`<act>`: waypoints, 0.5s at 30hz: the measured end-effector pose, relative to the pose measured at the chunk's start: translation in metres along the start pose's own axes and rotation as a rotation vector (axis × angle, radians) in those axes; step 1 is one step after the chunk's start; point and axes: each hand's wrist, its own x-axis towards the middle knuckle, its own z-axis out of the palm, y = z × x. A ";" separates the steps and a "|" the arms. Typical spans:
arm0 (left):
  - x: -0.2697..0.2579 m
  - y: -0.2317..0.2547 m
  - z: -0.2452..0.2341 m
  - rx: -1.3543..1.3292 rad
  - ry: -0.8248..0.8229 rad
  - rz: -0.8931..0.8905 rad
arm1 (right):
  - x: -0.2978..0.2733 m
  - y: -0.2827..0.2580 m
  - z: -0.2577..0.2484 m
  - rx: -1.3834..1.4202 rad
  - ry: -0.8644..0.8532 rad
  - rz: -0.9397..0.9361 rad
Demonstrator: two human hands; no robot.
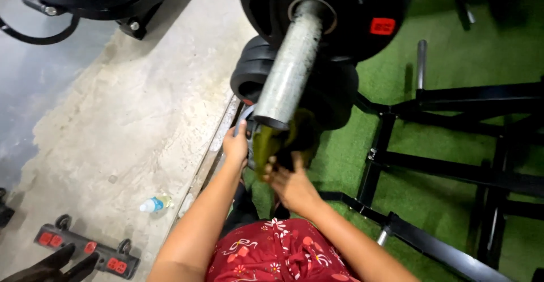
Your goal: Spray and wipe down weight plates on a storage rack and a weight bench using a cloth.
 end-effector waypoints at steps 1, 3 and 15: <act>0.004 -0.006 0.001 0.002 -0.009 -0.001 | 0.002 -0.003 0.007 -0.002 0.000 0.008; 0.014 -0.016 -0.001 0.004 -0.013 0.019 | 0.009 -0.011 0.023 0.040 -0.028 -0.110; -0.005 0.008 -0.001 -0.030 0.012 0.026 | -0.079 0.111 0.017 0.407 0.439 0.331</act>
